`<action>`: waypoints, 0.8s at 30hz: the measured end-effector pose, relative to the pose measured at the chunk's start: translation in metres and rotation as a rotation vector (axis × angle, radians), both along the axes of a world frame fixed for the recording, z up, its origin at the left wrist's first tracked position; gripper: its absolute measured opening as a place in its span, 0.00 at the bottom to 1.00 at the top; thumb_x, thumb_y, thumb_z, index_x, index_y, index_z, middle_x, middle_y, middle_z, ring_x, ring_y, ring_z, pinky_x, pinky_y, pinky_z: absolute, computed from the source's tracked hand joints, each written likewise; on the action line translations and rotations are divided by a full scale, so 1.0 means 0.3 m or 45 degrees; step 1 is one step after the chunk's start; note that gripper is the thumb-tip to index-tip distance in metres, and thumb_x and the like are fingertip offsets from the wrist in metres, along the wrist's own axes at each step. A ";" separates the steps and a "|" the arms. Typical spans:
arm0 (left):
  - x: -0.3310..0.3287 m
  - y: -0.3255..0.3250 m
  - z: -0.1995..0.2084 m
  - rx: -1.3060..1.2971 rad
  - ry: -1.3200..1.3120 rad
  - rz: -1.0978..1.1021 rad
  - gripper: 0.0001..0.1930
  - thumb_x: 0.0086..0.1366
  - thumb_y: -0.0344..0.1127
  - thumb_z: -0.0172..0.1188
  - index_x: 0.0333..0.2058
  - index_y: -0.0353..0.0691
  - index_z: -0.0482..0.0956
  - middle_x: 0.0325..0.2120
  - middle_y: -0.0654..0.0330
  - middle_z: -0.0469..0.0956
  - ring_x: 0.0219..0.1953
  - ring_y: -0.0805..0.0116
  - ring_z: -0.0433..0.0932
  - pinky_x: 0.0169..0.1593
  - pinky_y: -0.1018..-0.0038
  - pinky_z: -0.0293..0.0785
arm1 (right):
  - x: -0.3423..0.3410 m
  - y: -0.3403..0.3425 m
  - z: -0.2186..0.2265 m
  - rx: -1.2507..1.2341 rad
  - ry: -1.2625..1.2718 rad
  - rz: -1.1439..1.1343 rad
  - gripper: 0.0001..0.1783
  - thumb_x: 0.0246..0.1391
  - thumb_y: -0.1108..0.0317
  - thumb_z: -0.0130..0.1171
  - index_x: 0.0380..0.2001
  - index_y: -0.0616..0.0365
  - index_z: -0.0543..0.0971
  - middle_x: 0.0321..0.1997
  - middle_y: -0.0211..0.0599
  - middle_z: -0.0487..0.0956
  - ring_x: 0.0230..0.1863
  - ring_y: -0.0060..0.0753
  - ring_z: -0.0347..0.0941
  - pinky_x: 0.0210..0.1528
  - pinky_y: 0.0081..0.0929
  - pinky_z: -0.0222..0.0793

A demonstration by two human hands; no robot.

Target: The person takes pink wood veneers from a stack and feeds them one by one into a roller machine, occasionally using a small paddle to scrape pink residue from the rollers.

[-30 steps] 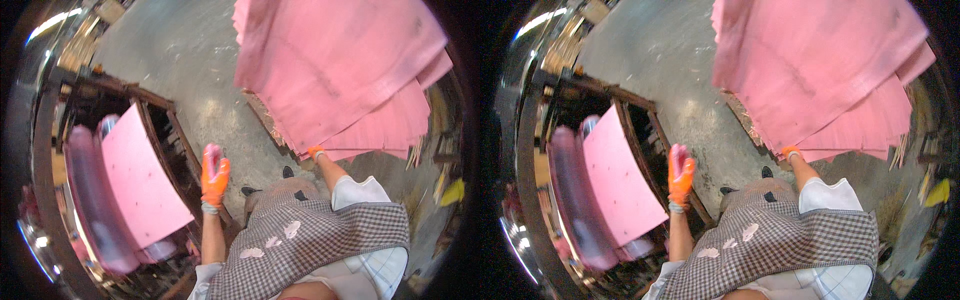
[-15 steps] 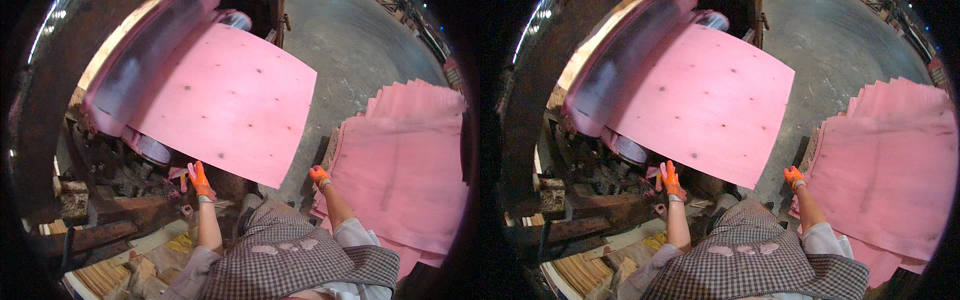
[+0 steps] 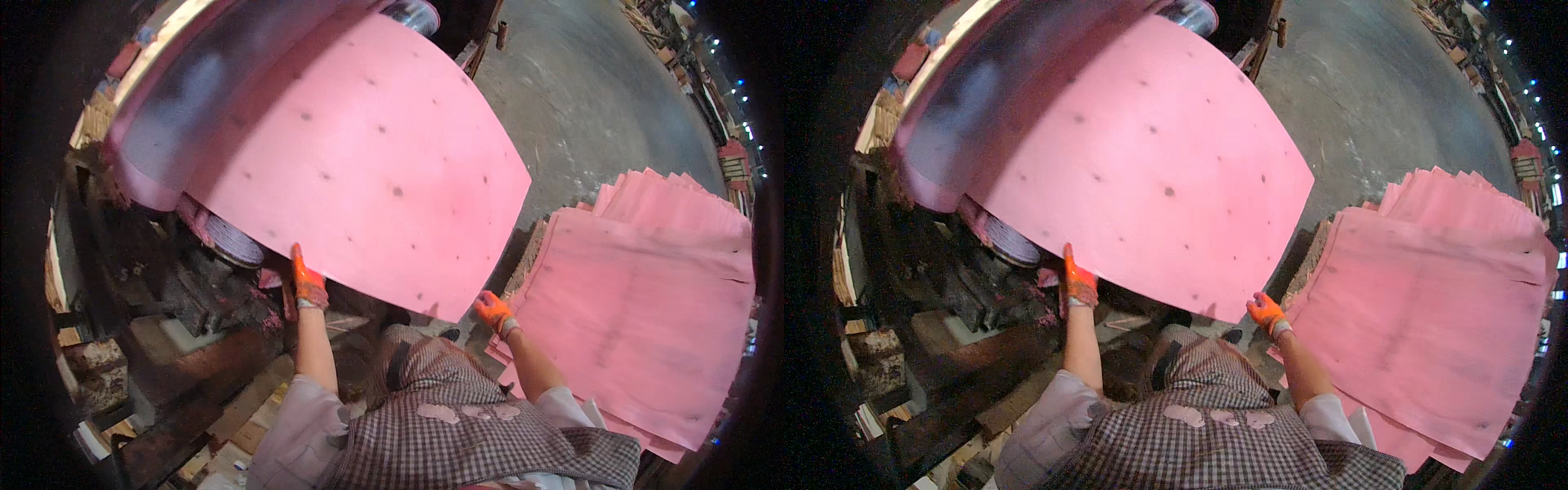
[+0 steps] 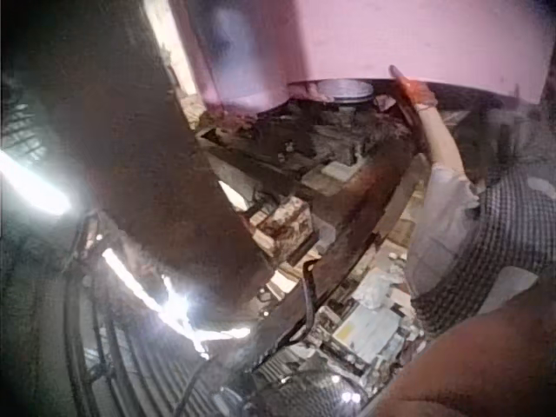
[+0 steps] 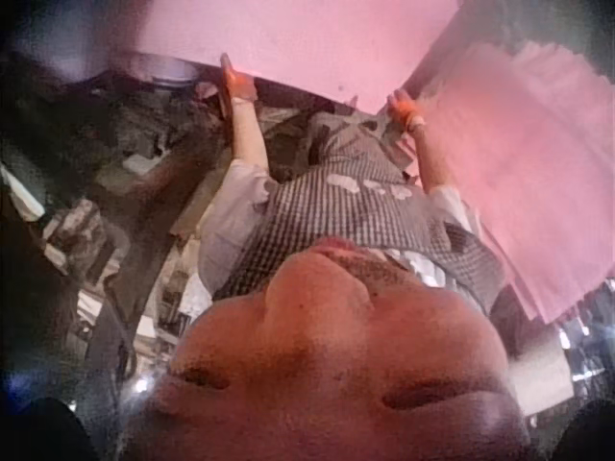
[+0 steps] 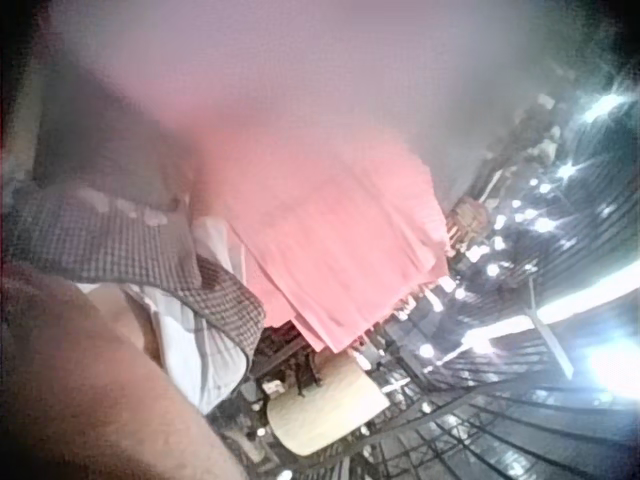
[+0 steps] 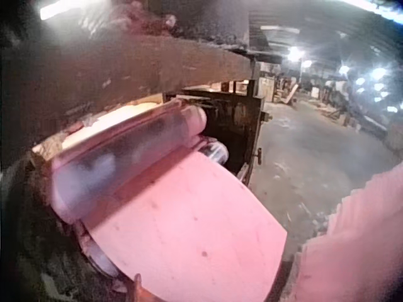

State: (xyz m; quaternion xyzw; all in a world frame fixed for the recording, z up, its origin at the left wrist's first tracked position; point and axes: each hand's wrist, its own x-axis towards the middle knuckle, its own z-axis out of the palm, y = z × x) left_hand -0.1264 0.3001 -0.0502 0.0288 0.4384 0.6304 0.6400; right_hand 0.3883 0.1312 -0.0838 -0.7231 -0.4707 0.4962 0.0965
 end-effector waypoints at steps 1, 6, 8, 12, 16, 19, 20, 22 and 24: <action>0.074 -0.024 -0.013 -0.021 -0.190 -0.118 0.31 0.68 0.56 0.59 0.63 0.44 0.69 0.61 0.59 0.72 0.62 0.59 0.71 0.67 0.61 0.64 | 0.081 -0.113 -0.168 0.020 0.101 -0.143 0.43 0.55 0.44 0.62 0.62 0.67 0.68 0.49 0.54 0.80 0.51 0.45 0.78 0.55 0.36 0.72; 0.348 -0.138 0.129 -0.066 0.268 -0.767 0.29 0.73 0.49 0.53 0.68 0.43 0.64 0.64 0.62 0.71 0.65 0.66 0.69 0.64 0.61 0.69 | -0.105 -0.145 -0.087 0.148 0.064 -0.093 0.58 0.46 0.39 0.70 0.70 0.66 0.57 0.70 0.60 0.64 0.69 0.51 0.65 0.71 0.38 0.58; 0.648 -0.091 0.400 0.007 1.082 -1.364 0.27 0.72 0.48 0.53 0.64 0.40 0.69 0.59 0.60 0.74 0.59 0.67 0.73 0.59 0.66 0.72 | -0.098 -0.160 -0.156 0.217 -0.124 -0.067 0.58 0.45 0.41 0.71 0.71 0.62 0.57 0.72 0.57 0.64 0.69 0.48 0.65 0.70 0.36 0.58; 1.556 -0.064 0.594 1.508 1.869 -1.215 0.19 0.69 0.40 0.56 0.55 0.39 0.77 0.31 0.60 0.81 0.28 0.63 0.78 0.33 0.63 0.77 | -0.045 -0.159 0.073 0.209 -0.019 -0.787 0.46 0.48 0.54 0.68 0.70 0.46 0.62 0.62 0.49 0.75 0.60 0.55 0.72 0.60 0.42 0.67; 2.127 -0.392 1.210 1.505 0.837 -1.887 0.27 0.71 0.38 0.57 0.66 0.40 0.65 0.40 0.62 0.80 0.36 0.65 0.77 0.42 0.68 0.77 | 0.554 -0.528 0.101 0.594 -0.669 -1.330 0.39 0.51 0.58 0.64 0.67 0.50 0.66 0.59 0.50 0.76 0.60 0.52 0.73 0.59 0.42 0.68; 2.239 -0.666 1.308 1.651 -0.334 -1.810 0.38 0.69 0.34 0.62 0.72 0.42 0.53 0.63 0.57 0.70 0.62 0.66 0.70 0.61 0.69 0.71 | 1.019 -0.963 0.555 0.719 -1.264 -1.572 0.36 0.54 0.59 0.62 0.66 0.53 0.67 0.62 0.51 0.74 0.62 0.52 0.70 0.63 0.43 0.65; 2.209 -0.726 1.325 1.715 -0.306 -1.930 0.39 0.69 0.34 0.62 0.73 0.42 0.51 0.67 0.57 0.63 0.67 0.66 0.62 0.66 0.69 0.64 | 1.120 -1.057 0.747 0.726 -1.498 -1.603 0.35 0.55 0.59 0.61 0.66 0.53 0.67 0.62 0.51 0.74 0.63 0.52 0.69 0.64 0.43 0.64; 2.164 -0.787 1.296 1.832 -0.114 -2.171 0.39 0.69 0.33 0.61 0.73 0.41 0.50 0.71 0.55 0.56 0.71 0.64 0.55 0.70 0.67 0.58 | 1.255 -1.193 1.063 0.730 -2.004 -1.660 0.33 0.57 0.59 0.59 0.66 0.55 0.68 0.64 0.51 0.72 0.65 0.52 0.68 0.66 0.44 0.62; 2.132 -0.844 1.131 1.826 0.007 -2.323 0.38 0.69 0.33 0.61 0.72 0.38 0.51 0.70 0.52 0.57 0.71 0.63 0.57 0.70 0.65 0.58 | 1.274 -1.263 1.318 0.826 -2.565 -1.507 0.32 0.59 0.60 0.57 0.65 0.57 0.68 0.65 0.52 0.71 0.66 0.52 0.66 0.69 0.44 0.60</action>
